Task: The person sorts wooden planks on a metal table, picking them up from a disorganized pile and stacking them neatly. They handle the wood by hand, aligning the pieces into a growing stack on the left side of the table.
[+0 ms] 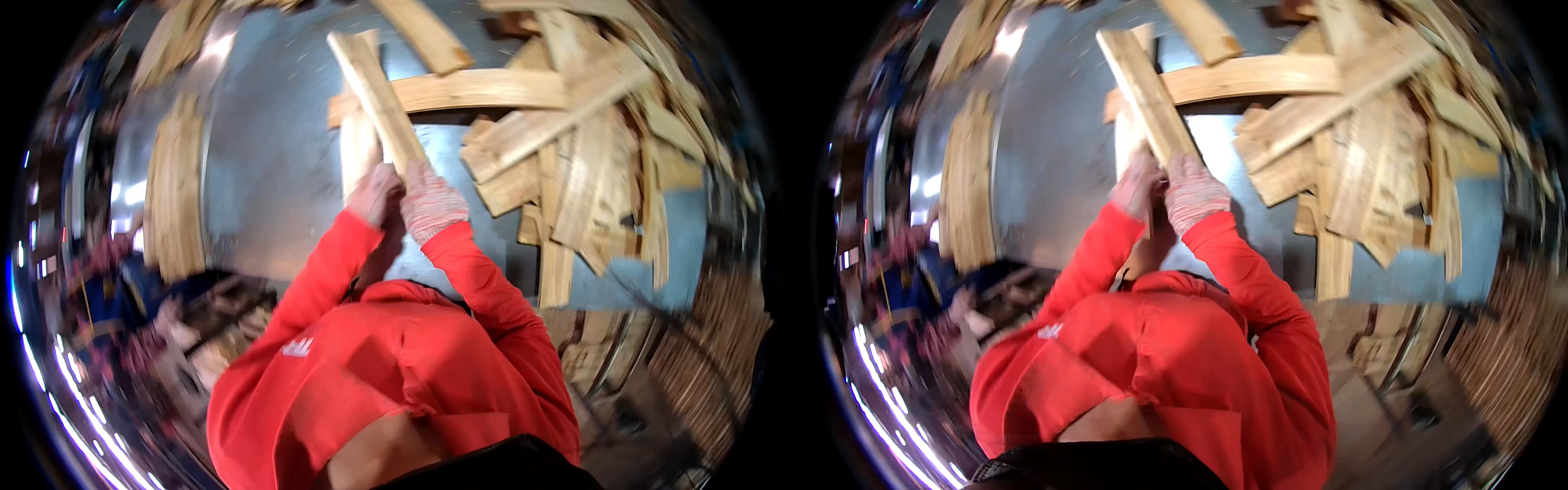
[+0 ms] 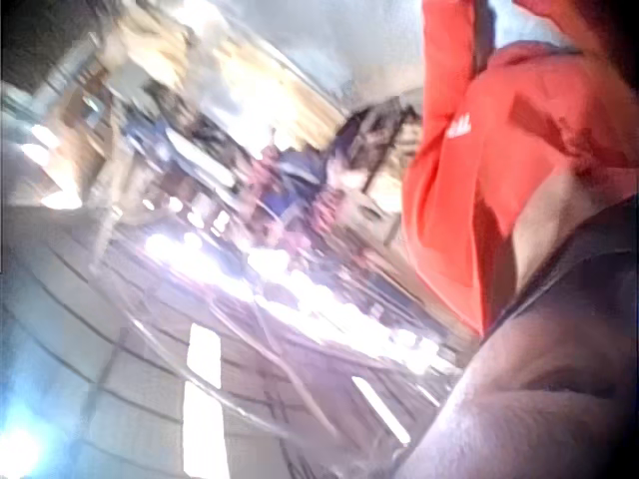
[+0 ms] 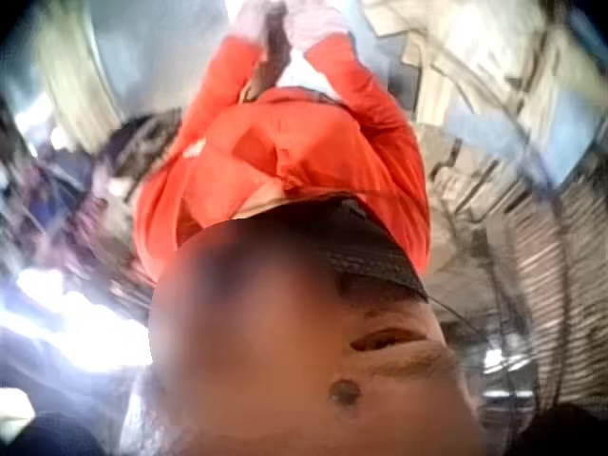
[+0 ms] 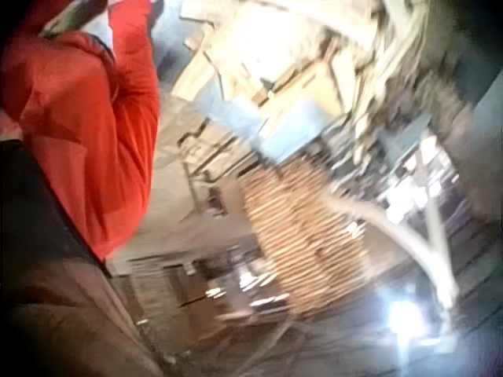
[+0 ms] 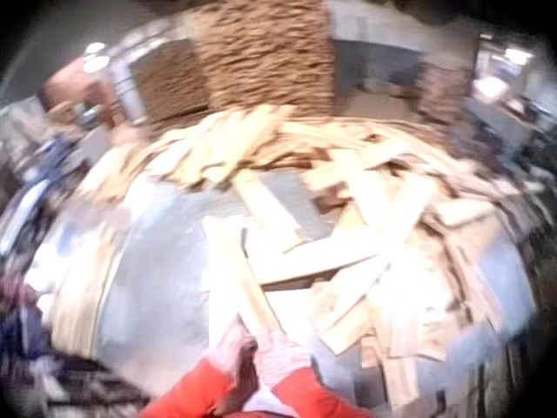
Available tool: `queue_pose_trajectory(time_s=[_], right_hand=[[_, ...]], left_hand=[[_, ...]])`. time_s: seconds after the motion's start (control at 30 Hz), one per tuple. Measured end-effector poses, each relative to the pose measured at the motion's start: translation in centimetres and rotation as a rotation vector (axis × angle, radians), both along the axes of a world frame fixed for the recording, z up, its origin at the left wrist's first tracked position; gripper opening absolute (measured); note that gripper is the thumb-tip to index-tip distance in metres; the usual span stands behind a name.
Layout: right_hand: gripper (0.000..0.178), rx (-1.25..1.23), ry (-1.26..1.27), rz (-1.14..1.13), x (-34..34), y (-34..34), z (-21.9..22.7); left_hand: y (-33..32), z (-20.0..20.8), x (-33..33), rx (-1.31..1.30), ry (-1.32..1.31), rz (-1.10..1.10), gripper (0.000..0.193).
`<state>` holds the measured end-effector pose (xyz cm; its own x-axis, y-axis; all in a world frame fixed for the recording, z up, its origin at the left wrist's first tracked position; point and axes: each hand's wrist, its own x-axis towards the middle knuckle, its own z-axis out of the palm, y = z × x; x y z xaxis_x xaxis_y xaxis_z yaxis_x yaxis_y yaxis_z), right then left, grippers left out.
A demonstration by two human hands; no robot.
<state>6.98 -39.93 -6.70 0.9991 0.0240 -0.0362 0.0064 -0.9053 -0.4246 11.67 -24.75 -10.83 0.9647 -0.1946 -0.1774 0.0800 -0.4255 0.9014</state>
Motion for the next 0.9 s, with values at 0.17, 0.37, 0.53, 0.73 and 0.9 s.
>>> queue_pose_trajectory(time_s=[0.17,0.37,0.53,0.73,0.9], right_hand=[[0.075,-0.163,-0.268,0.149,2.4,-1.0,-0.1],[0.071,0.316,0.600,0.160,5.7,-0.4,0.3],[0.044,-0.175,0.476,0.780,11.5,0.7,7.0],[0.086,-0.426,-0.455,-0.111,26.7,-5.2,3.1],[0.098,-0.251,0.313,-0.289,30.2,-7.2,-2.8]], left_hand=[[0.7,-0.7,0.5,-1.049,0.612,0.577,0.040],[5.8,3.0,1.7,-0.230,0.456,0.278,0.065],[11.9,11.8,5.6,1.126,-0.451,-0.183,0.078],[22.7,10.5,5.6,1.064,0.235,0.145,0.046],[30.6,2.4,4.8,1.188,0.471,0.431,0.053]])
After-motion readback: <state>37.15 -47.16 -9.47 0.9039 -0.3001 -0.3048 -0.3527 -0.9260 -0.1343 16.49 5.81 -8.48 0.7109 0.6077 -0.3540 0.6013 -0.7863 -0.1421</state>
